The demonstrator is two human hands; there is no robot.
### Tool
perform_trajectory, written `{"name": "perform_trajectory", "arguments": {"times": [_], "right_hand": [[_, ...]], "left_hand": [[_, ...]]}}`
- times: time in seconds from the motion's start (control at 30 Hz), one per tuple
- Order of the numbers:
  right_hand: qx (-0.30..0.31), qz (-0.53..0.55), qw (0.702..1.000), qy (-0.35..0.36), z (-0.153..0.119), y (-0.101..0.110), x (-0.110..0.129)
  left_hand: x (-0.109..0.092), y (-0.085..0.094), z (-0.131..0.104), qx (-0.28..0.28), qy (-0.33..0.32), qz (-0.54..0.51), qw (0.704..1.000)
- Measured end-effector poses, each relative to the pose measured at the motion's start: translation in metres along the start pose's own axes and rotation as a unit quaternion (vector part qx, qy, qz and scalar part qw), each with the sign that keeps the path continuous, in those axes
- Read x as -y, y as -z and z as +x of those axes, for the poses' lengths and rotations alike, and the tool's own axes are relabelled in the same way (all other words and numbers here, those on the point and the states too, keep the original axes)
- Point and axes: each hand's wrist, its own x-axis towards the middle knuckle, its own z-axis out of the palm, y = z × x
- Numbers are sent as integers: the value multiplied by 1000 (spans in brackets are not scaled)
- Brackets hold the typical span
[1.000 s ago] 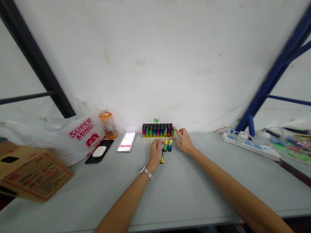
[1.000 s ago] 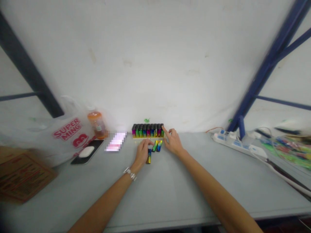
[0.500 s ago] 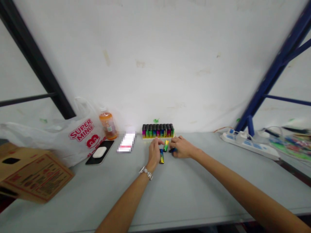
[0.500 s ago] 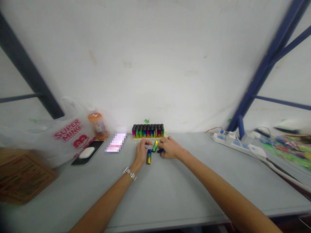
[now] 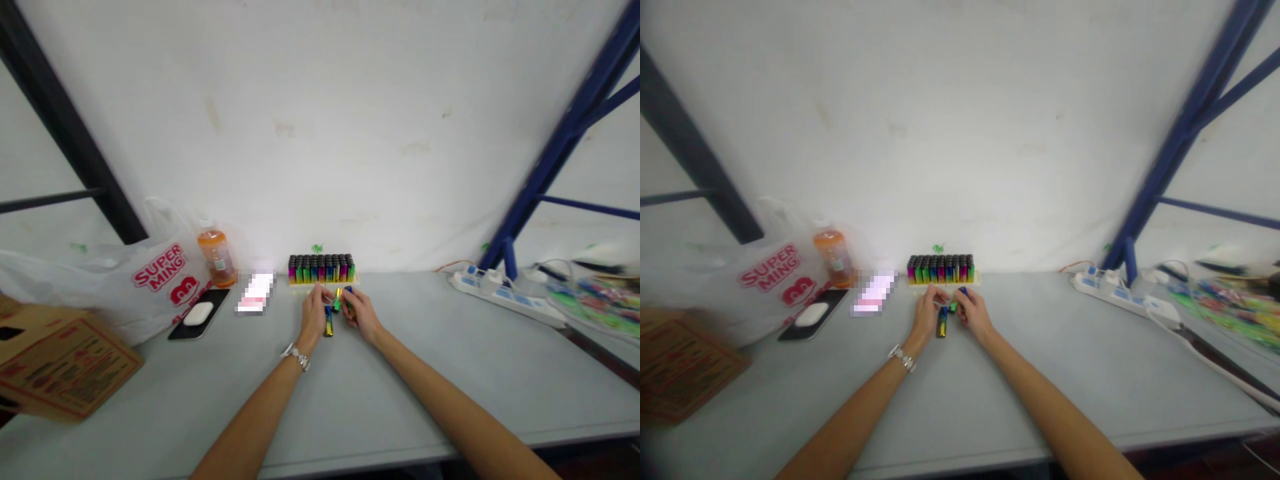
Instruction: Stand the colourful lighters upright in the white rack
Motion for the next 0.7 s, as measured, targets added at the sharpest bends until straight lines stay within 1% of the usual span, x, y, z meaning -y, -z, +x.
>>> {"name": "perform_trajectory", "arguments": {"times": [0.1, 0.2, 0.3, 0.4, 0.53, 0.7], "right_hand": [[-10, -55, 998, 9, -5, 0, -4], [-49, -84, 995, 10, -5, 2, -9], [-70, -122, 989, 54, -3, 4, -15], [-83, -151, 981, 89, -1, 6, -20], [-92, -159, 978, 98, 0, 9, -24], [-93, -143, 981, 92, 2, 11, -26]], "left_hand": [[1, 0, 0, -2, -1, 8, 1000], [2, -1, 0, 1, 0, 11, 1000], [6, -2, 2, 5, -2, 25, 1000], [9, -2, 4, 7, -29, 59, 998], [13, -3, 5, 26, -67, 103, 992], [20, -5, 6, 54, -83, 139, 985]]}}
